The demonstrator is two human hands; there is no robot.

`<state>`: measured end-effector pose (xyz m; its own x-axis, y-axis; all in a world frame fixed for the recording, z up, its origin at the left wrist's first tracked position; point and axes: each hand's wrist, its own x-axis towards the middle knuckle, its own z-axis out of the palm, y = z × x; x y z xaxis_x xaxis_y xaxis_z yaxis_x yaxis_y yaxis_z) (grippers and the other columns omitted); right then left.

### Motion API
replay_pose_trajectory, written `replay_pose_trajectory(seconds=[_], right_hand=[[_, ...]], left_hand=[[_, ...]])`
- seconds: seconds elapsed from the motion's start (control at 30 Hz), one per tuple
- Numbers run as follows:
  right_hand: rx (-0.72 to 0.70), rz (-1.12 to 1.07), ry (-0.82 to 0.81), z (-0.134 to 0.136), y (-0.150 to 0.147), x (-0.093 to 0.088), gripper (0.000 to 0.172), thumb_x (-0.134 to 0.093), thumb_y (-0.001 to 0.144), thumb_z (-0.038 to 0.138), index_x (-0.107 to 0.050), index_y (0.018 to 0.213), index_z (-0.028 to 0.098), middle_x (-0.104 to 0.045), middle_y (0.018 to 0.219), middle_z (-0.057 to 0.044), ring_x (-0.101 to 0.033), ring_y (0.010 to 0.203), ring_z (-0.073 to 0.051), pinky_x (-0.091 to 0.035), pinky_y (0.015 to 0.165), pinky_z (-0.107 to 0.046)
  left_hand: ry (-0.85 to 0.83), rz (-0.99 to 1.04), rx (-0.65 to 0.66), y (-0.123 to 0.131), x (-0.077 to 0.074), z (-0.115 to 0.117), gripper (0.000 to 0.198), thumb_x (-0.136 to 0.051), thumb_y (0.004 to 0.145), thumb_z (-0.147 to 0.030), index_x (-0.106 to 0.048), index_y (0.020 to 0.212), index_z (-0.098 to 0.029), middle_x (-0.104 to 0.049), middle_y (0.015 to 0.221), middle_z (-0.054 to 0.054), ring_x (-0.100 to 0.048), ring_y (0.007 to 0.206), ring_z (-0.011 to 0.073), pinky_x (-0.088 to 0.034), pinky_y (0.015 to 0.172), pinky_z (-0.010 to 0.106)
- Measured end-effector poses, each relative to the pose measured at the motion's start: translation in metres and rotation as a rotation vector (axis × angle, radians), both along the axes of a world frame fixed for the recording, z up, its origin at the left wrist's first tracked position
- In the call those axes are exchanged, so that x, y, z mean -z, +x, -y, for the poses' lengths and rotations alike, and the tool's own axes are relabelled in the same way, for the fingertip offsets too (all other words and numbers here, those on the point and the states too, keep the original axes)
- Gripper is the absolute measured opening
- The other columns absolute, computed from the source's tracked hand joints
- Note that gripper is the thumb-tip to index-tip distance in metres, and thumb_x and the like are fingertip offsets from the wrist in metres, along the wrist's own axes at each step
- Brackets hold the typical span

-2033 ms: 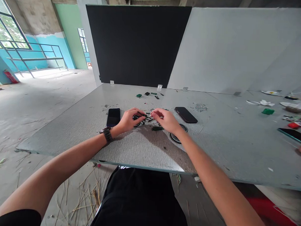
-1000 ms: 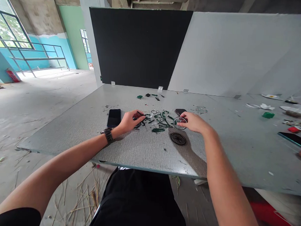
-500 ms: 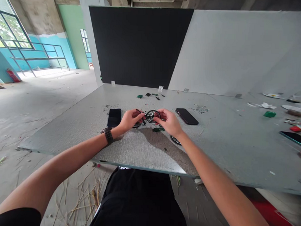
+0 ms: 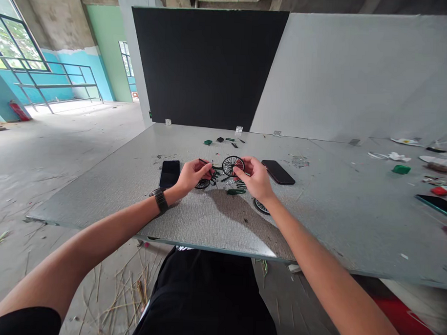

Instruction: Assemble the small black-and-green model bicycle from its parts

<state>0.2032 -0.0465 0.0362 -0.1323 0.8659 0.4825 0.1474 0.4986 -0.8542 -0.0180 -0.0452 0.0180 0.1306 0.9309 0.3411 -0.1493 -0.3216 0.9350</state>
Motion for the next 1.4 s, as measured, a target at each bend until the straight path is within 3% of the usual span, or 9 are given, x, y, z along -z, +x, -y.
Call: replay_pose_trajectory(seconds=[0.4,0.63,1.4], right_hand=[[-0.151,0.022,-0.115,0.005,-0.009,0.008,0.039,-0.078,0.079,0.043,-0.055,0.105,0.025,-0.071,0.096,-0.005,-0.071,0.08,-0.022,-0.067,0.068,-0.042],[-0.19,0.01,-0.136,0.005,-0.012,0.012,0.039,-0.078,0.079,0.041,-0.056,0.107,0.026,-0.071,0.096,-0.004,-0.071,0.08,-0.021,-0.067,0.069,-0.041],[-0.201,-0.015,-0.187,0.01,-0.015,0.006,0.038,-0.077,0.079,0.042,-0.055,0.105,0.025,-0.072,0.092,-0.003,-0.07,0.074,-0.02,-0.066,0.072,-0.043]], left_hand=[[-0.054,0.015,0.078,0.002,0.003,0.001,0.033,-0.078,0.081,-0.038,-0.068,0.097,-0.011,-0.074,0.084,0.006,-0.07,0.069,0.0132,-0.061,0.075,0.032],[-0.095,-0.089,0.149,0.001,0.001,0.003,0.036,-0.079,0.08,-0.041,-0.075,0.097,-0.01,-0.076,0.085,0.009,-0.07,0.073,0.0142,-0.058,0.074,0.029],[-0.106,-0.137,0.164,0.0,0.0,0.005,0.036,-0.079,0.08,-0.041,-0.077,0.096,-0.01,-0.077,0.087,0.011,-0.068,0.07,0.0143,-0.056,0.068,0.028]])
